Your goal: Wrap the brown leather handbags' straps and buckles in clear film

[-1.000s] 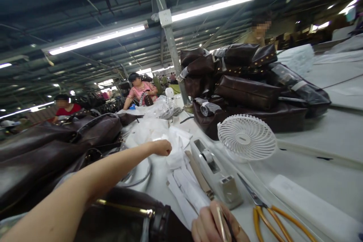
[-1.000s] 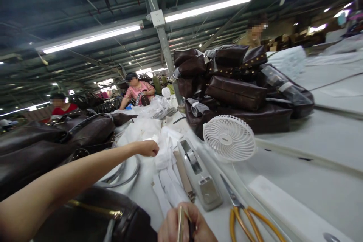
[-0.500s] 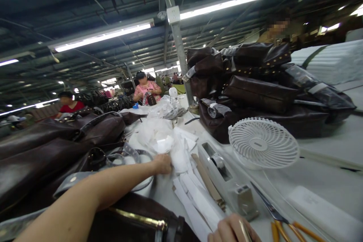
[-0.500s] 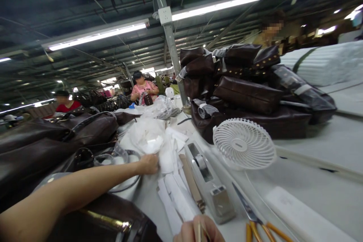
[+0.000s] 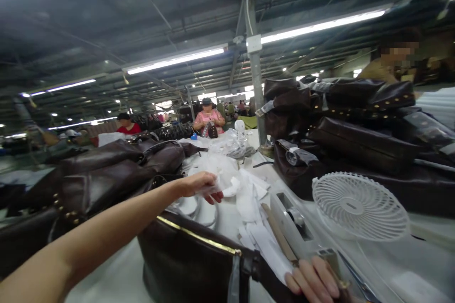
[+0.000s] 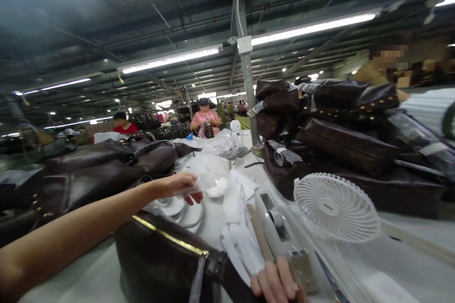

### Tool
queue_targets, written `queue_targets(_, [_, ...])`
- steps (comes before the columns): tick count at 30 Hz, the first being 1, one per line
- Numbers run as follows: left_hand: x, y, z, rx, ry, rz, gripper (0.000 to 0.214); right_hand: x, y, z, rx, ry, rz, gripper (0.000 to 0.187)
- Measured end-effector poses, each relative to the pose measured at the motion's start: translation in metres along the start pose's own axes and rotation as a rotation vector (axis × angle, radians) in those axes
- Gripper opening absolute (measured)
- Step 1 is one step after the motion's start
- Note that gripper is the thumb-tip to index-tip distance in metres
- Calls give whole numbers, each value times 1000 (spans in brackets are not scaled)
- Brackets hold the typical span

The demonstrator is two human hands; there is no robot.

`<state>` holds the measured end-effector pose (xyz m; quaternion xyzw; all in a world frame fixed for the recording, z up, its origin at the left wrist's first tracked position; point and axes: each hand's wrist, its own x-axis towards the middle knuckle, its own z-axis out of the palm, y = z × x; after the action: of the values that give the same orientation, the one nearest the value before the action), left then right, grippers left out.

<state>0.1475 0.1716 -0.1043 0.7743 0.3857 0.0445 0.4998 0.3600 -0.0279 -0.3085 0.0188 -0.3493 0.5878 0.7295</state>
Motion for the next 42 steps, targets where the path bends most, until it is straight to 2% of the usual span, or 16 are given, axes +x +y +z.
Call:
queue_targets(3, [-86,-5,7,-244,-55,118,26,5,-12,26,-102,226,-90,48])
queue_targets(5, [-138,-19,20,-276,-10,136,26,10,-22,47,-210,265,-57,47])
queue_targets(8, [-191,-48,49,-238,235,180,26,25,-36,86,-474,162,153,39])
queue_targets(10, [-203,-68,74,-265,398,240,20,41,-45,116,-712,12,339,33])
queue_targets(12, [-198,-80,100,-380,459,306,16,60,-49,146,-925,-158,544,29])
queue_targets(14, [-183,-80,123,-483,494,404,13,79,-49,173,-1030,-280,735,30])
queue_targets(17, [-161,-63,144,-512,485,560,13,99,-43,199,-988,-289,944,38])
queue_targets(19, [-155,-48,151,-409,505,656,13,107,-37,206,-922,-250,1009,39])
queue_targets(22, [-156,-34,153,-194,570,741,15,114,-30,206,-907,-225,976,41])
queue_targets(25, [-154,-35,151,-109,599,718,18,119,-23,207,-957,-183,883,42])
queue_targets(29, [-147,-41,150,-126,581,672,19,124,-13,215,-972,-183,977,49])
queue_targets(31, [-146,-42,149,-140,556,707,17,127,-7,219,-974,-176,1030,50])
queue_targets(34, [-148,-40,147,-138,526,798,15,131,0,219,-991,-184,1082,39])
queue_targets(37, [-149,-40,144,-127,544,807,17,134,4,218,-1001,-209,1053,34])
queue_targets(42, [-151,-50,138,-170,609,808,17,137,6,216,-1096,-163,1063,34])
